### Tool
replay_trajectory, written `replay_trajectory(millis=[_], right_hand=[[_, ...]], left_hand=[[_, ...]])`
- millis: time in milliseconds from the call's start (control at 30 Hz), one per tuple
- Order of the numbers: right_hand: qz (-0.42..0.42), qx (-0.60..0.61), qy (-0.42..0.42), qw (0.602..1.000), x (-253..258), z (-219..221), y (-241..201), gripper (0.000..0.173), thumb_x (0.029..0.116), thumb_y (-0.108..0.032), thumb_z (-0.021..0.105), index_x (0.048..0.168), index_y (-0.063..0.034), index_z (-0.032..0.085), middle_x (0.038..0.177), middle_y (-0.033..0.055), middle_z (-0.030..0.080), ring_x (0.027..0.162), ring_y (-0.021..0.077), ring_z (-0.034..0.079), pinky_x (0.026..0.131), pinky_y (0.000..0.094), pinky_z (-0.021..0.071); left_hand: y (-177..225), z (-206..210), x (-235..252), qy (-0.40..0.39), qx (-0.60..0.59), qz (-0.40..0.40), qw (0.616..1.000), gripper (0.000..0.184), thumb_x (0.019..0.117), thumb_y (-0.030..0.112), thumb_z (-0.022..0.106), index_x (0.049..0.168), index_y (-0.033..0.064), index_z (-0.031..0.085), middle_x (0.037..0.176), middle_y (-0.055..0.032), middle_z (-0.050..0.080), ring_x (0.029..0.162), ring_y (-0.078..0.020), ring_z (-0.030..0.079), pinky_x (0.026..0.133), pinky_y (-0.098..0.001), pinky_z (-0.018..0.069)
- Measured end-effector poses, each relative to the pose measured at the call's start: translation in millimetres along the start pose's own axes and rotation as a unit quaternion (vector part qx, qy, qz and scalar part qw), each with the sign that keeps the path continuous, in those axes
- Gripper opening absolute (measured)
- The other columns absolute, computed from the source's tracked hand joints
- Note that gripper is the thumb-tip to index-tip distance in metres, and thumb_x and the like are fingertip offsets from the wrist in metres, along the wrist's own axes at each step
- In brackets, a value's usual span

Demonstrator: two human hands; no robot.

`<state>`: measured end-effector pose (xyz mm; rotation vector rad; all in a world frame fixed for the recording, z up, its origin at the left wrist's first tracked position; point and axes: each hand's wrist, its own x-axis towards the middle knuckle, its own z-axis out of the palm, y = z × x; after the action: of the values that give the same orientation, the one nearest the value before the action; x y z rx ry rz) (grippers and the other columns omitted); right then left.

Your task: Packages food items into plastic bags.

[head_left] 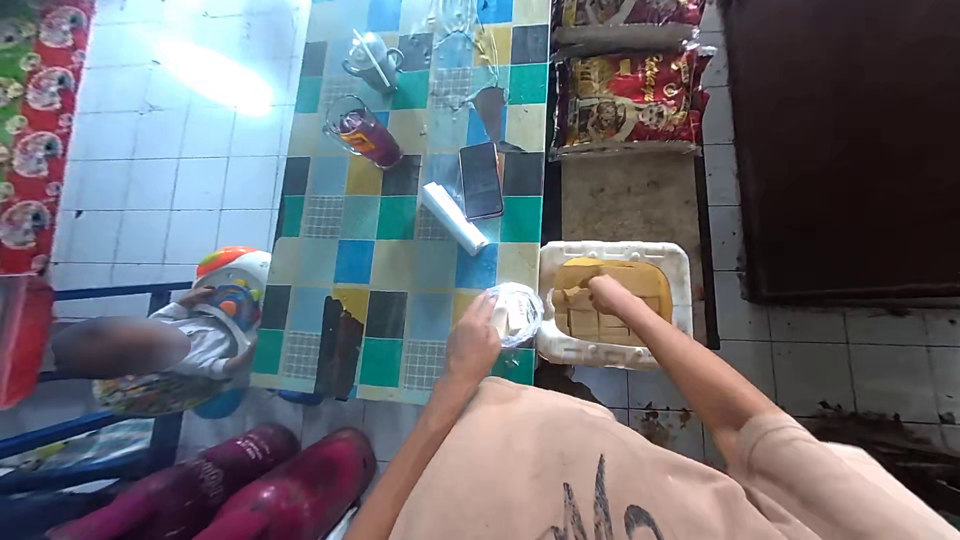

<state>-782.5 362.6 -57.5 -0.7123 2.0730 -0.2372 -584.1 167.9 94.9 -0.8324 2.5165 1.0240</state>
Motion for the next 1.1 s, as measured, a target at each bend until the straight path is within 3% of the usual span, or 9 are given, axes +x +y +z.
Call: replay_trajectory(millis=[67,200,300,400,567,733,833,933,1100], right_hand=[[-0.033,-0.034,-0.031,0.998,21,22,9,0.054,0.0882,0.002,0.074,0.140,-0.0039,0.059,0.145,0.0244,0.055,0.137,0.0461,0.049,0.110,0.0643,0.0418],[-0.043,-0.072,-0.038,0.996,32,22,9,0.066,0.0818,-0.013,0.087,0.141,-0.0015,0.059,0.146,0.0258,0.053,0.139,0.0464,0.046,0.115,0.0634,0.0344],[-0.034,-0.062,-0.062,0.996,44,19,19,0.055,0.0838,-0.012,0.085,0.132,0.0016,0.063,0.141,0.0290,0.054,0.130,0.0487,0.053,0.106,0.0658,0.0442],[-0.044,-0.011,-0.027,0.999,70,20,48,0.041,0.0863,-0.012,0.082,0.121,0.0044,0.068,0.124,0.0312,0.064,0.119,0.0498,0.061,0.099,0.0704,0.0464],[-0.005,0.011,-0.066,0.998,82,-2,55,0.052,0.0985,-0.018,0.069,0.144,0.0015,0.051,0.128,0.0304,0.064,0.122,0.0480,0.061,0.103,0.0687,0.0440],[-0.060,-0.060,-0.072,0.994,87,17,47,0.040,0.0931,-0.012,0.071,0.129,0.0049,0.063,0.124,0.0298,0.065,0.122,0.0475,0.061,0.103,0.0672,0.0452],[-0.041,-0.059,-0.080,0.994,85,32,42,0.047,0.0916,-0.019,0.077,0.130,0.0048,0.062,0.122,0.0286,0.066,0.118,0.0463,0.063,0.099,0.0664,0.0483],[-0.006,-0.022,-0.105,0.994,70,29,32,0.066,0.0829,-0.021,0.088,0.133,0.0095,0.057,0.127,0.0323,0.063,0.123,0.0484,0.059,0.104,0.0653,0.0456],[-0.001,-0.031,-0.132,0.991,57,17,24,0.059,0.0830,-0.017,0.087,0.129,0.0086,0.060,0.127,0.0309,0.063,0.124,0.0459,0.059,0.105,0.0631,0.0445]], left_hand=[[-3,1,-5,0.005,-0.002,0.010,1.000,0.048,0.0960,-0.006,0.045,0.143,-0.0004,0.056,0.153,-0.0184,0.049,0.129,-0.0345,0.059,0.106,-0.0485,0.0480],[-13,3,-11,0.012,-0.003,0.013,1.000,0.048,0.0958,-0.006,0.044,0.142,-0.0008,0.057,0.151,-0.0193,0.050,0.124,-0.0354,0.062,0.102,-0.0490,0.0502],[-15,5,-12,0.009,-0.005,0.009,1.000,0.048,0.0957,-0.005,0.045,0.142,0.0004,0.058,0.152,-0.0177,0.050,0.120,-0.0336,0.064,0.098,-0.0472,0.0519],[-20,10,-13,0.027,-0.019,0.023,0.999,0.047,0.0948,-0.004,0.046,0.140,-0.0011,0.059,0.149,-0.0186,0.053,0.118,-0.0328,0.065,0.098,-0.0466,0.0524],[-27,14,-13,0.035,-0.053,0.013,0.998,0.048,0.0946,-0.004,0.046,0.141,-0.0007,0.058,0.149,-0.0198,0.052,0.122,-0.0330,0.063,0.098,-0.0467,0.0519],[-28,15,-13,0.044,-0.061,0.018,0.997,0.047,0.0938,-0.004,0.045,0.139,-0.0014,0.060,0.149,-0.0204,0.053,0.124,-0.0323,0.062,0.100,-0.0454,0.0514],[-27,14,-13,0.045,-0.065,0.018,0.997,0.048,0.0936,-0.005,0.045,0.139,-0.0027,0.059,0.147,-0.0214,0.054,0.122,-0.0332,0.063,0.099,-0.0460,0.0513],[-28,14,-13,0.044,-0.069,0.019,0.996,0.047,0.0935,-0.004,0.045,0.139,-0.0029,0.059,0.148,-0.0211,0.053,0.124,-0.0333,0.062,0.101,-0.0463,0.0506],[-25,14,-12,0.040,-0.063,0.015,0.997,0.047,0.0934,-0.003,0.047,0.139,-0.0014,0.059,0.148,-0.0197,0.053,0.118,-0.0317,0.064,0.095,-0.0449,0.0527]])
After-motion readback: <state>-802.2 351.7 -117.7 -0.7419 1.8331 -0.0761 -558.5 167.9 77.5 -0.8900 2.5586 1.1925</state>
